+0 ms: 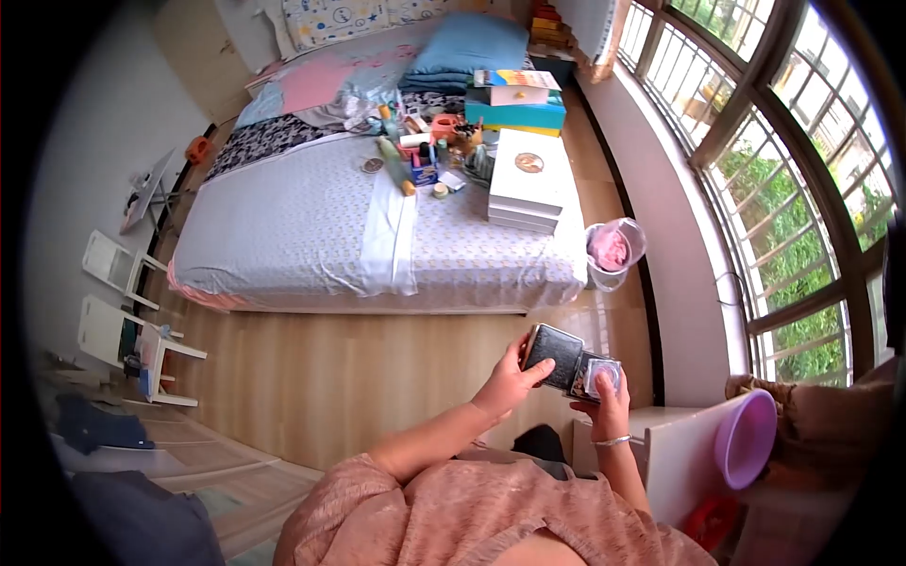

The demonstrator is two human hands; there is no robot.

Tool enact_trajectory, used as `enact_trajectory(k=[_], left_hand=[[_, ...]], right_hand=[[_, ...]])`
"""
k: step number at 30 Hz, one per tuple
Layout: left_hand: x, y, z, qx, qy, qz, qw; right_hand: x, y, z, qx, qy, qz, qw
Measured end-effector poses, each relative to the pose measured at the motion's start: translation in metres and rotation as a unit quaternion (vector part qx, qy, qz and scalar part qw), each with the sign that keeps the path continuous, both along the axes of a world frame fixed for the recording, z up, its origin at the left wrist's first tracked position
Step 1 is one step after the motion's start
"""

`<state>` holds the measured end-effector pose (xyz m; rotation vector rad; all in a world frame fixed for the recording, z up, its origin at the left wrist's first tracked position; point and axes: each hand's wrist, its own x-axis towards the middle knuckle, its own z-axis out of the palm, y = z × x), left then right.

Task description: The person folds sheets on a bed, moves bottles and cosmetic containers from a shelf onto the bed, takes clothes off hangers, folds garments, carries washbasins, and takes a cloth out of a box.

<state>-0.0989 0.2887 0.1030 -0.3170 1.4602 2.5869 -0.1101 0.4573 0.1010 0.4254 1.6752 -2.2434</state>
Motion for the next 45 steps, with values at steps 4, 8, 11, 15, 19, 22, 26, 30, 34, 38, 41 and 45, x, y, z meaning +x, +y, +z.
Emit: enact_trajectory(k=[4, 8, 11, 15, 19, 22, 26, 30, 34, 38, 41, 45], left_hand=[[-0.021, -0.046, -0.003, 0.029, -0.064, 0.068, 0.995], [-0.058, -0.088, -0.020, 0.024, -0.078, 0.116, 0.990], [-0.095, -0.125, -0.030, 0.049, -0.087, 0.133, 0.986], [-0.153, -0.175, -0.038, 0.050, -0.101, 0.154, 0.982], [-0.205, -0.220, -0.031, 0.021, -0.118, 0.198, 0.973], [-0.240, -0.255, -0.031, 0.033, -0.129, 0.232, 0.964], [-0.288, -0.316, -0.033, 0.037, -0.126, 0.230, 0.964], [-0.344, -0.381, -0.049, 0.060, -0.133, 0.211, 0.967], [-0.413, -0.438, -0.070, 0.085, -0.144, 0.216, 0.962], [-0.482, -0.481, -0.100, 0.100, -0.131, 0.235, 0.958], [-0.536, -0.510, -0.122, 0.099, -0.147, 0.247, 0.953], [-0.606, -0.541, -0.145, 0.072, -0.147, 0.262, 0.951]], right_hand=[[-0.043, -0.050, 0.004, 0.017, -0.010, 0.064, 0.998], [-0.096, -0.094, -0.003, 0.026, -0.054, 0.126, 0.990], [-0.141, -0.131, -0.014, 0.032, -0.068, 0.149, 0.986], [-0.210, -0.186, -0.012, 0.047, -0.054, 0.169, 0.983], [-0.276, -0.238, -0.011, 0.052, -0.022, 0.222, 0.973], [-0.318, -0.279, -0.020, 0.041, -0.025, 0.243, 0.969], [-0.364, -0.340, -0.029, 0.036, -0.023, 0.233, 0.972], [-0.416, -0.399, -0.041, 0.027, -0.014, 0.226, 0.974], [-0.473, -0.454, -0.056, 0.017, -0.006, 0.187, 0.982], [-0.539, -0.500, -0.090, 0.025, -0.028, 0.154, 0.987], [-0.595, -0.531, -0.118, -0.009, -0.072, 0.129, 0.989], [-0.652, -0.569, -0.115, 0.038, -0.050, 0.070, 0.996]])
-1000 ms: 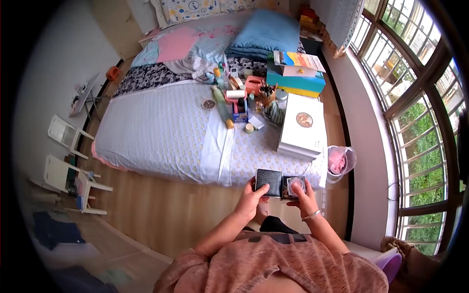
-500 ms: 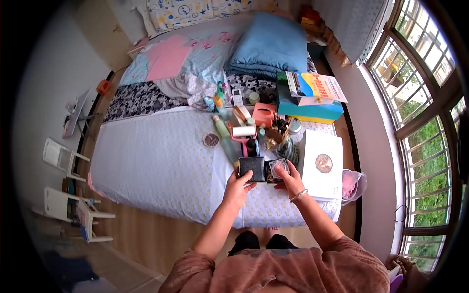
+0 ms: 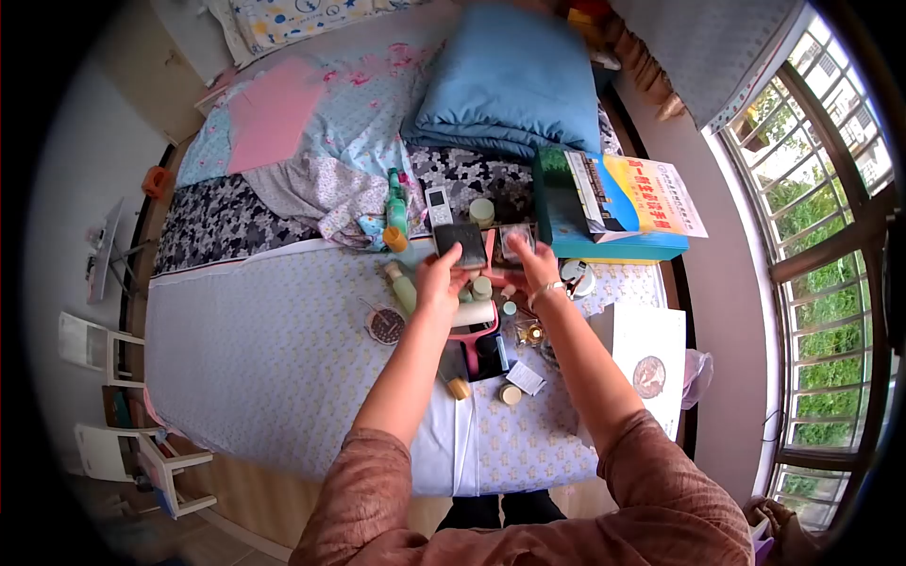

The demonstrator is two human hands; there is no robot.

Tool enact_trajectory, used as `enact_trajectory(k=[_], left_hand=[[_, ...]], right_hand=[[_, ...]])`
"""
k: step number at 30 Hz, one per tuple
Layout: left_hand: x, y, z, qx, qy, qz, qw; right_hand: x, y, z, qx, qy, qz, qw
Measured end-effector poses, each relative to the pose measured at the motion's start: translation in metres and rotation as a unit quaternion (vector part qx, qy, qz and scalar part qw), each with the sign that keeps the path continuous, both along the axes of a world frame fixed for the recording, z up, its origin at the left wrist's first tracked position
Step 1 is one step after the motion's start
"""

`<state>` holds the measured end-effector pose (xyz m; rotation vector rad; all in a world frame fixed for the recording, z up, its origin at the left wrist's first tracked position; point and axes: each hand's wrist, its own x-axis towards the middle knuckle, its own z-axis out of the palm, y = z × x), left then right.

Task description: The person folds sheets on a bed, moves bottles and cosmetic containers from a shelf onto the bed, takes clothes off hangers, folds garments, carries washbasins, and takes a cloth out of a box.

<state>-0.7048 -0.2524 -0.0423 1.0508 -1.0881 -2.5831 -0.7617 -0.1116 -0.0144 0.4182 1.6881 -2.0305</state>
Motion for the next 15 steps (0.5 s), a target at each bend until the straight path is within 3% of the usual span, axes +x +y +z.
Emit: enact_trajectory(k=[1, 8, 15], left_hand=[[-0.015, -0.007, -0.008, 0.012, 0.008, 0.013, 1.000], [-0.103, -0.033, -0.047, -0.027, -0.006, 0.120, 0.992], [-0.154, -0.058, -0.102, -0.044, -0.043, 0.118, 0.991]], right_hand=[[-0.020, -0.008, -0.017, 0.050, 0.053, 0.003, 0.997], [-0.106, -0.041, -0.075, 0.131, 0.084, -0.024, 0.988], [-0.156, -0.047, -0.115, 0.048, 0.082, -0.037, 0.995]])
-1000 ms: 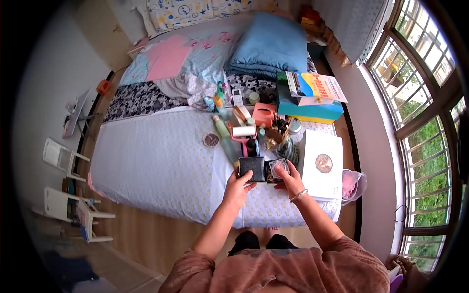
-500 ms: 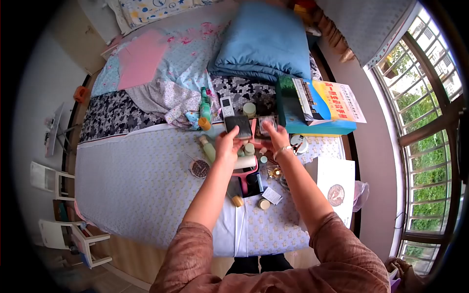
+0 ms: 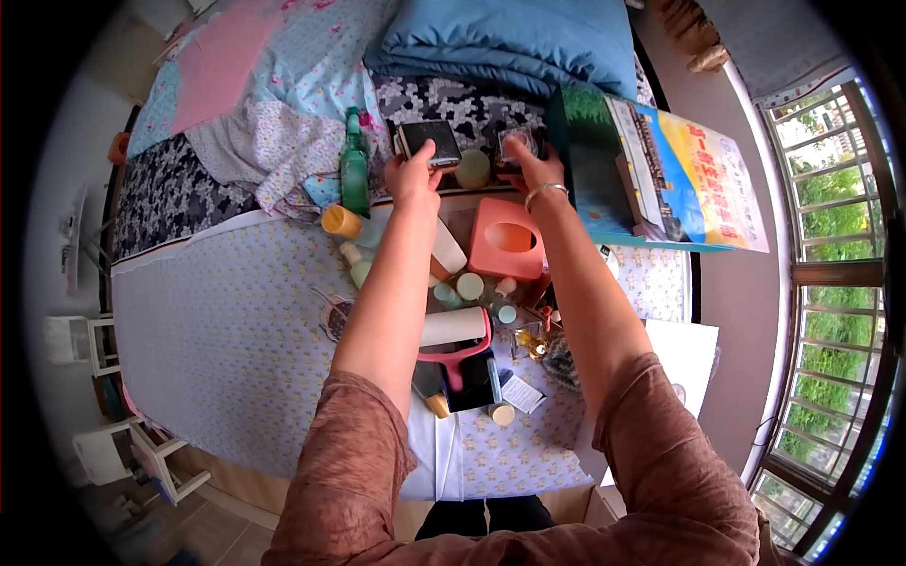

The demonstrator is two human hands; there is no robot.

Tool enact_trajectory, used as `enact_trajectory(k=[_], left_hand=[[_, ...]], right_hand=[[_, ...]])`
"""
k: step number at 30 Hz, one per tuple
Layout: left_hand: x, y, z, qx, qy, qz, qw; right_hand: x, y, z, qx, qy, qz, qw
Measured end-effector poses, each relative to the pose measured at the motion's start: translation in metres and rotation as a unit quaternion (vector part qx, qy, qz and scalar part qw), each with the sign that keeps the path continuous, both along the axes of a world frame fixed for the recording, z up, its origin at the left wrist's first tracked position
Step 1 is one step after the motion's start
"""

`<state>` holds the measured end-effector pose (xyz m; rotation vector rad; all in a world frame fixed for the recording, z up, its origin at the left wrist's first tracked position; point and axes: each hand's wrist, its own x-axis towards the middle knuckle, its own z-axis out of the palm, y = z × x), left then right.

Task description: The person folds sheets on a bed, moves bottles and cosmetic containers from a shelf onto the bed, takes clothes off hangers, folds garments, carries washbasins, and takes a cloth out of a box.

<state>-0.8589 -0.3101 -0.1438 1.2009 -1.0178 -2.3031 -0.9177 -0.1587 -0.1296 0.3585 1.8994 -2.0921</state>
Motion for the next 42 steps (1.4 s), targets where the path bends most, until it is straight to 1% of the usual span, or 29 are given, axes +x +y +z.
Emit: enact_trajectory(k=[2, 4, 6, 8, 10, 11, 13, 14, 16, 17, 18, 19, 20, 21, 22, 24, 25, 26, 27, 28, 29, 30, 31, 32, 34, 36, 38, 40, 42], left_hand=[[-0.008, 0.001, -0.002, 0.008, -0.020, 0.013, 1.000], [-0.018, -0.005, -0.017, 0.001, -0.073, 0.017, 0.997], [-0.024, -0.008, -0.026, 0.002, -0.062, 0.039, 0.997], [-0.030, -0.010, -0.029, 0.022, -0.072, 0.047, 0.996], [-0.036, -0.013, -0.038, 0.029, -0.058, 0.039, 0.997], [-0.038, -0.015, -0.043, 0.021, -0.063, 0.024, 0.998], [-0.043, -0.014, -0.050, -0.019, -0.059, 0.014, 0.998], [-0.045, -0.013, -0.054, -0.017, -0.061, 0.013, 0.998], [-0.048, -0.015, -0.064, -0.041, -0.017, -0.046, 0.998], [-0.050, -0.015, -0.067, -0.112, -0.052, -0.097, 0.988], [-0.055, -0.018, -0.072, -0.111, -0.052, -0.097, 0.988], [-0.061, -0.022, -0.077, -0.239, -0.159, -0.149, 0.946], [-0.064, -0.024, -0.083, -0.361, -0.260, -0.197, 0.874], [-0.066, -0.023, -0.082, -0.404, -0.293, -0.206, 0.841], [-0.062, -0.021, -0.074, -0.405, -0.293, -0.208, 0.841], [-0.052, -0.019, -0.055, -0.468, -0.291, -0.216, 0.806], [-0.044, -0.020, -0.039, -0.517, -0.247, -0.192, 0.797], [-0.034, -0.016, -0.024, -0.539, -0.272, -0.165, 0.780], [-0.027, -0.023, -0.028, -0.491, -0.205, -0.156, 0.832], [-0.018, -0.025, -0.015, -0.440, -0.134, -0.145, 0.876], [-0.005, -0.020, -0.004, -0.344, -0.086, -0.139, 0.925], [0.016, -0.006, 0.026, -0.245, -0.035, -0.133, 0.960], [0.033, -0.002, 0.033, -0.122, 0.062, -0.134, 0.981], [0.051, 0.001, 0.040, 0.004, 0.157, -0.131, 0.979], [0.090, 0.019, 0.072, 0.198, 0.337, -0.166, 0.905], [0.123, 0.038, 0.102, 0.254, 0.345, -0.167, 0.888], [0.154, 0.053, 0.116, 0.292, 0.356, -0.173, 0.871], [0.188, 0.072, 0.114, 0.348, 0.379, -0.180, 0.839], [0.227, 0.102, 0.117, 0.372, 0.321, -0.214, 0.845]], right_hand=[[-0.013, 0.000, -0.016, 0.070, 0.000, -0.019, 0.997], [-0.018, -0.002, -0.022, 0.088, -0.010, -0.012, 0.996], [-0.025, -0.007, -0.039, 0.105, -0.021, -0.003, 0.994], [-0.040, -0.011, -0.073, 0.190, 0.031, 0.007, 0.981], [-0.044, -0.008, -0.082, 0.181, -0.005, 0.028, 0.983], [-0.044, -0.007, -0.087, 0.150, 0.034, 0.041, 0.987], [-0.039, -0.009, -0.080, 0.120, 0.071, 0.054, 0.989], [-0.035, -0.009, -0.077, 0.142, 0.057, 0.036, 0.987], [-0.029, -0.011, -0.062, 0.167, 0.043, 0.019, 0.985], [-0.026, -0.012, -0.056, 0.226, 0.017, 0.027, 0.974], [-0.025, -0.013, -0.050, 0.282, -0.009, 0.034, 0.959], [-0.024, -0.015, -0.043, 0.282, -0.010, 0.034, 0.959], [-0.022, -0.017, -0.036, 0.342, -0.023, 0.074, 0.937], [-0.021, -0.017, -0.027, 0.399, -0.035, 0.113, 0.909], [-0.019, -0.015, -0.014, 0.398, -0.036, 0.110, 0.910], [-0.015, -0.011, 0.009, 0.407, -0.024, 0.202, 0.890], [-0.013, -0.009, 0.012, 0.406, -0.023, 0.199, 0.892], [-0.010, -0.008, 0.015, 0.439, 0.031, 0.197, 0.876], [-0.008, -0.007, 0.021, 0.471, 0.086, 0.195, 0.856], [-0.001, -0.004, 0.035, 0.468, 0.091, 0.190, 0.858], [0.012, 0.004, 0.050, 0.415, 0.155, 0.251, 0.861], [0.028, 0.013, 0.065, 0.358, 0.218, 0.308, 0.854], [0.048, 0.026, 0.078, 0.271, 0.234, 0.325, 0.875], [0.071, 0.040, 0.091, 0.181, 0.251, 0.344, 0.887], [0.122, 0.073, 0.134, 0.068, 0.196, 0.386, 0.899], [0.176, 0.113, 0.141, 0.051, 0.108, 0.343, 0.932], [0.229, 0.163, 0.136, 0.205, 0.142, 0.362, 0.898], [0.296, 0.212, 0.128, 0.300, 0.188, 0.352, 0.866], [0.363, 0.247, 0.150, 0.367, 0.020, 0.372, 0.852]])
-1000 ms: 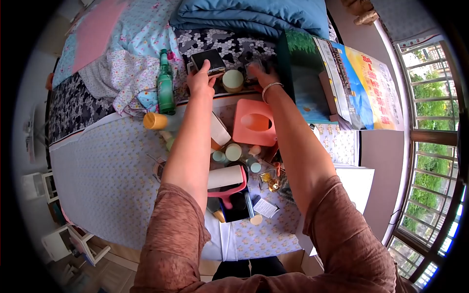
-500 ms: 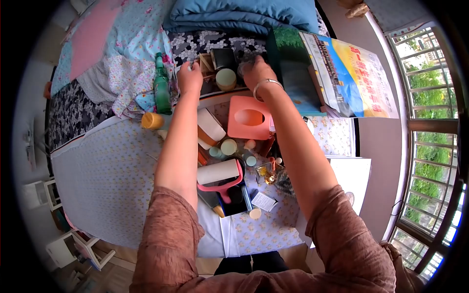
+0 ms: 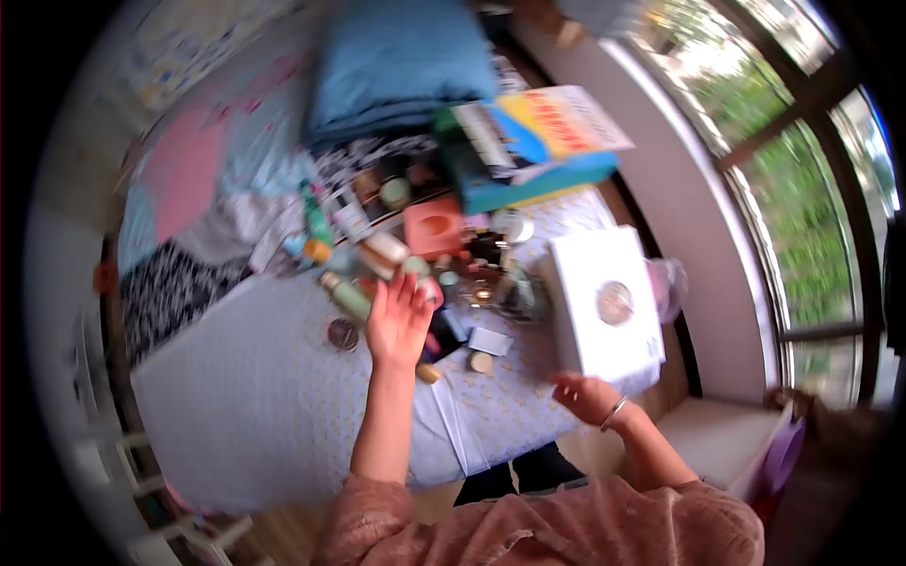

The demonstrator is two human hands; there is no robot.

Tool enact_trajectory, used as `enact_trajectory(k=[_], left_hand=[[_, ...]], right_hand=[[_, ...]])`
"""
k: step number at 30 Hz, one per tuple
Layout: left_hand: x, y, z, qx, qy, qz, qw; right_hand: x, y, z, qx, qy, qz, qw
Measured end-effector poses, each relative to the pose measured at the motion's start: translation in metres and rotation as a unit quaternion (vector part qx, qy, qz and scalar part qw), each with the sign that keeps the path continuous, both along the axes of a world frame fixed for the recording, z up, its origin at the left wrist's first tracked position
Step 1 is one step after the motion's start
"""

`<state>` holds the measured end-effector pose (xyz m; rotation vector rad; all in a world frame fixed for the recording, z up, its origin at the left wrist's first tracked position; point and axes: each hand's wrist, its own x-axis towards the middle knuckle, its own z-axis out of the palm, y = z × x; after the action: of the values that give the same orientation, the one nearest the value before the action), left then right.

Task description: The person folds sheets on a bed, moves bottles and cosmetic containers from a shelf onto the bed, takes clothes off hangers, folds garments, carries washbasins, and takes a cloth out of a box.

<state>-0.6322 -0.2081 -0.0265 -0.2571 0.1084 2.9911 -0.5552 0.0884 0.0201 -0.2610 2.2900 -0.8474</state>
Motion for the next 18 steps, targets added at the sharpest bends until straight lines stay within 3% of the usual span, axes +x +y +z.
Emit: enact_trajectory(k=[2, 4, 6, 7, 14, 18], left_hand=[[0.039, 0.042, 0.016, -0.032, -0.093, -0.074, 0.992], [0.077, 0.077, 0.014, -0.067, -0.114, -0.185, 0.974], [0.115, 0.111, 0.021, -0.109, -0.171, -0.244, 0.948], [0.133, 0.125, 0.029, -0.119, -0.168, -0.275, 0.939], [0.231, 0.195, 0.067, -0.170, -0.142, -0.429, 0.876], [0.262, 0.233, 0.080, -0.175, -0.103, -0.450, 0.870]], right_hand=[[0.064, 0.028, 0.013, 0.047, -0.060, 0.039, 0.996], [0.106, 0.042, 0.039, 0.094, -0.128, 0.122, 0.980], [0.141, 0.051, 0.050, 0.045, -0.106, 0.131, 0.985], [0.155, 0.053, 0.051, 0.040, -0.146, 0.079, 0.985], [0.231, 0.096, 0.068, 0.029, 0.101, -0.118, 0.987], [0.319, 0.152, 0.087, 0.088, 0.068, -0.185, 0.976]])
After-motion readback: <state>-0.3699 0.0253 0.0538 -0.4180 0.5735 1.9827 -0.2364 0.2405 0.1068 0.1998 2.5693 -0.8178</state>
